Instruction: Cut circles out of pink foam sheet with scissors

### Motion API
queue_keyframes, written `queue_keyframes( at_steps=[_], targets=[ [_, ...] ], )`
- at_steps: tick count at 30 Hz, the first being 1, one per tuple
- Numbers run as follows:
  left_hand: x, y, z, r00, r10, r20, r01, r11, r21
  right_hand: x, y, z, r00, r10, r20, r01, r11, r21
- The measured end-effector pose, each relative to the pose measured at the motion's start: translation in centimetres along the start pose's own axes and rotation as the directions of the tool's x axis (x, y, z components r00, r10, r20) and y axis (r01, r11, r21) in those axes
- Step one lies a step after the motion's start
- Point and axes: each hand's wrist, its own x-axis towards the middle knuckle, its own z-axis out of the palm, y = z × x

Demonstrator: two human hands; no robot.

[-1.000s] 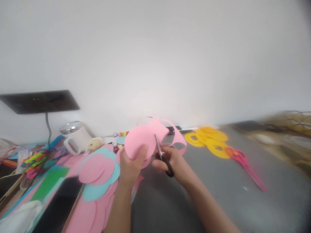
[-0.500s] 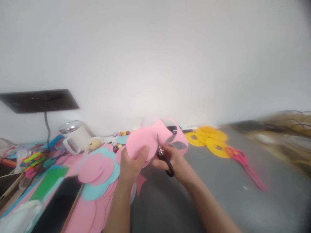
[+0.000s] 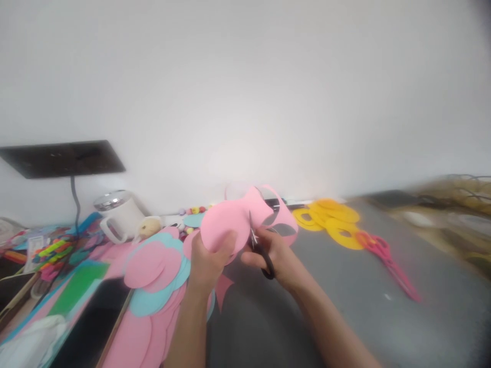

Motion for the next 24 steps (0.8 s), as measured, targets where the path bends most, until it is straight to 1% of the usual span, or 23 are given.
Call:
queue_keyframes(
  at_steps=[7,11,15,21,24],
  targets=[
    [-0.09,0.13,-0.05,1.0,-0.004,0.016,0.004,1.0,-0.011,0.04,0.27,-0.15,1.0,-0.017,0.014,0.017,1.0,-0.011],
    [-0.2,0.18,0.01,1.0,-0.013,-0.007,0.012,1.0,-0.013,0.1,0.35,-0.19,1.0,-0.01,0.007,0.01,0.999,-0.05],
    [-0.15,0.11,-0.01,1.0,-0.005,0.02,0.006,1.0,-0.017,0.12,0.31,-0.15,1.0,-0.017,0.007,0.017,0.998,-0.065],
    [0.07,-0.1,0.12,1.0,0.006,0.003,-0.005,1.0,-0.006,0.1,0.34,-0.08,1.0,-0.03,0.007,0.03,0.999,-0.043],
    [0.02,-0.17,0.32,0.999,0.03,-0.031,-0.031,0.999,-0.024,0.09,0.36,-0.09,0.999,-0.035,0.008,0.035,0.998,-0.046]
  ],
)
